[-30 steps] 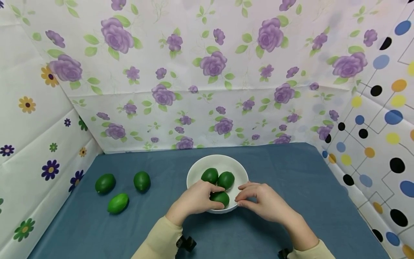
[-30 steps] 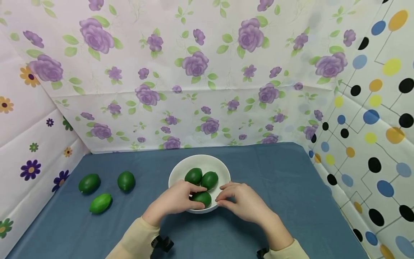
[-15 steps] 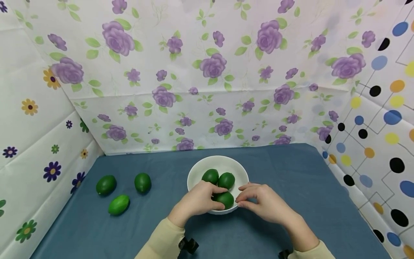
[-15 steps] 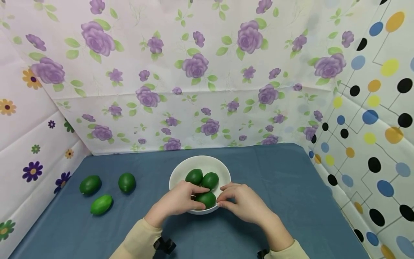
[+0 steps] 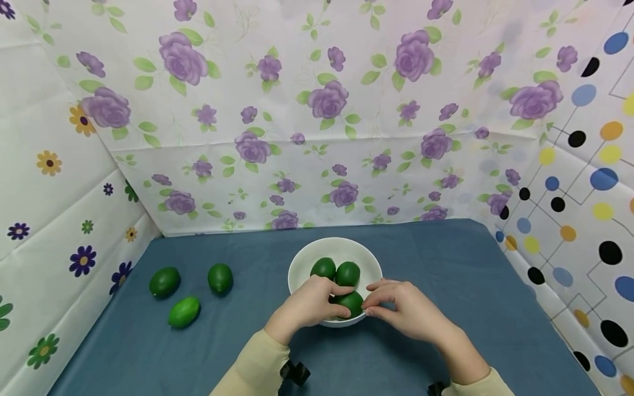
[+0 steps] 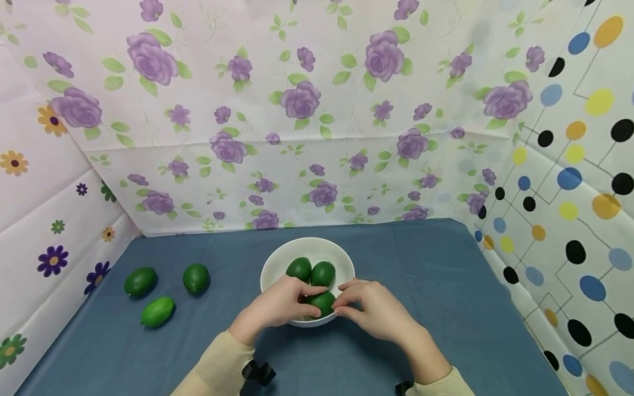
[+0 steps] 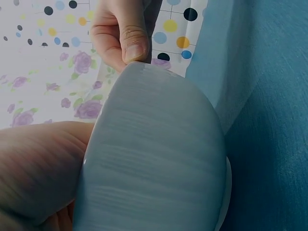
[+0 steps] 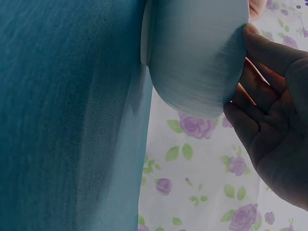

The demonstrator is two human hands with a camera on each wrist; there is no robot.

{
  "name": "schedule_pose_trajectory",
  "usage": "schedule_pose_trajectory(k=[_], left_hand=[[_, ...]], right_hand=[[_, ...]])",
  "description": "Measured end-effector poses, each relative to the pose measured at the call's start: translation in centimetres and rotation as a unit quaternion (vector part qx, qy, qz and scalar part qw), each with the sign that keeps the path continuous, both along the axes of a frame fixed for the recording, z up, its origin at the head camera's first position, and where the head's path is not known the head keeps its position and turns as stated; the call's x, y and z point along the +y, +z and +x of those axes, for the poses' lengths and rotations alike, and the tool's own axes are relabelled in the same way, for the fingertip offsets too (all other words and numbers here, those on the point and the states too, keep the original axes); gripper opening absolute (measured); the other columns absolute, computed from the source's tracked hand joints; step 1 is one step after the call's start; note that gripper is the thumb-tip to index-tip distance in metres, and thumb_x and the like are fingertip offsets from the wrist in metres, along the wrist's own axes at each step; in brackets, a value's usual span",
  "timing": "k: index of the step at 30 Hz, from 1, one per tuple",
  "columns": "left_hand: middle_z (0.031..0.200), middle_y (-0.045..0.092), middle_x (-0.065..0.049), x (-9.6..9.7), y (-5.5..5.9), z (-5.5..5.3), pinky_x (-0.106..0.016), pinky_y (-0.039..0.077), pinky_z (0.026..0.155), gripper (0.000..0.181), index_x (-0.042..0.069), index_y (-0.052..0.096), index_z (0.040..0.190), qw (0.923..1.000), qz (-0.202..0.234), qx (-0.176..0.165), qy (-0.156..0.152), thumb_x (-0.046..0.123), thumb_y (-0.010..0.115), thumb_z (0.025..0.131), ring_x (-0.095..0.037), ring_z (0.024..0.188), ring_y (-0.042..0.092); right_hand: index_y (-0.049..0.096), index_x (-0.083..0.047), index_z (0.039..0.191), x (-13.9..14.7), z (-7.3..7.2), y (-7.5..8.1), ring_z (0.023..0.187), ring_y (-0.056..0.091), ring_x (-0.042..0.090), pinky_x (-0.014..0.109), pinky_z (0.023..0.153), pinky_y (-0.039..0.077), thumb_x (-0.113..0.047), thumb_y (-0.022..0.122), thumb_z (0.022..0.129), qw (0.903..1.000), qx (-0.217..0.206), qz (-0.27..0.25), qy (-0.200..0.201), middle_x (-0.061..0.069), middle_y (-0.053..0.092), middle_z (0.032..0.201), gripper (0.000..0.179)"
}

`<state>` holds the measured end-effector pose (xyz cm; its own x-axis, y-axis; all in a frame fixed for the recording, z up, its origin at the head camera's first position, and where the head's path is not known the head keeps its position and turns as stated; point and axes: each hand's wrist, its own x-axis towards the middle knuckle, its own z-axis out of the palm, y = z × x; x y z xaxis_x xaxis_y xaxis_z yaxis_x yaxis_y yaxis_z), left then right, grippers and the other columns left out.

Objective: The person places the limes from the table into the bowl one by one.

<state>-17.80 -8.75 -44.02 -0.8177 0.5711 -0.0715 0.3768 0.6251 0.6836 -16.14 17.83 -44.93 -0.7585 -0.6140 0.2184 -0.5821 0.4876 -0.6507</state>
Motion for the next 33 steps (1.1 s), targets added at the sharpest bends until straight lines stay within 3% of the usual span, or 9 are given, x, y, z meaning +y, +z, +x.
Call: schedule_pose_trajectory(k=[4,12,19,26,28,30,33], left_hand=[[0.062,0.064,0.0,0.1,0.0,0.1,-0.022,0.042,0.056,0.049,0.014,0.072,0.142,1.0,0.0,-0.004,0.008,0.029,0.084,0.097,-0.008,0.053,0.046],[0.054,0.056,0.004,-0.3,-0.1,0.2,-0.024,0.047,0.067,0.058,0.011,0.067,0.147,0.9991,-0.015,0.038,0.011,0.031,0.085,0.095,-0.005,0.066,0.056],[0.05,0.05,0.003,-0.7,0.1,0.3,-0.022,0.038,0.054,0.059,0.01,0.067,0.147,0.9991,-0.015,0.036,0.016,0.028,0.086,0.095,-0.007,0.049,0.04],[0.055,0.047,0.002,-1.4,0.3,0.5,-0.026,0.033,0.051,0.055,0.012,0.068,0.147,0.9972,-0.007,0.059,0.046,0.032,0.083,0.098,-0.01,0.052,0.037],[0.064,0.058,0.0,-1.7,0.2,0.6,-0.027,0.036,0.052,0.051,0.012,0.07,0.145,0.9951,0.004,0.081,0.057,0.032,0.081,0.099,-0.011,0.055,0.04],[0.083,0.074,-0.004,-2.1,0.3,0.8,-0.028,0.046,0.058,0.045,0.012,0.072,0.142,0.9923,0.02,0.104,0.065,0.031,0.078,0.102,-0.013,0.064,0.056],[0.124,0.078,-0.003,-2.8,0.4,1.1,-0.035,0.061,0.083,0.039,0.013,0.075,0.139,0.9862,0.051,0.141,0.07,0.029,0.077,0.103,-0.016,0.103,0.073]], right_hand=[[0.085,-0.027,0.108,0.1,0.0,0.0,0.132,0.065,0.022,0.054,0.112,0.051,-0.02,0.081,0.097,1.0,0.004,-0.001,0.001,-0.025,0.075,0.108,0.014],[0.084,-0.03,0.107,0.1,0.0,-0.2,0.131,0.066,0.021,0.054,0.112,0.051,-0.02,0.082,0.097,0.9999,0.013,-0.001,0.0,-0.025,0.075,0.108,0.015],[0.084,-0.032,0.107,0.1,-0.1,-0.2,0.131,0.065,0.019,0.053,0.111,0.052,-0.021,0.081,0.097,0.9999,0.013,0.001,-0.001,-0.025,0.075,0.108,0.015],[0.083,-0.034,0.107,0.1,-0.1,-0.2,0.131,0.065,0.022,0.054,0.113,0.05,-0.021,0.081,0.098,1.0,0.008,-0.001,0.005,-0.024,0.076,0.107,0.016],[0.083,-0.034,0.107,0.1,-0.2,-0.2,0.131,0.066,0.024,0.054,0.112,0.051,-0.021,0.081,0.098,0.9999,0.008,-0.002,0.007,-0.023,0.076,0.107,0.016],[0.084,-0.033,0.107,0.1,-0.2,-0.2,0.13,0.066,0.026,0.054,0.111,0.052,-0.02,0.081,0.098,0.9999,0.007,-0.004,0.008,-0.023,0.076,0.107,0.016],[0.084,-0.033,0.106,0.1,-0.2,-0.1,0.13,0.066,0.027,0.054,0.112,0.051,-0.02,0.081,0.098,0.9999,0.005,-0.005,0.009,-0.023,0.076,0.107,0.016]])
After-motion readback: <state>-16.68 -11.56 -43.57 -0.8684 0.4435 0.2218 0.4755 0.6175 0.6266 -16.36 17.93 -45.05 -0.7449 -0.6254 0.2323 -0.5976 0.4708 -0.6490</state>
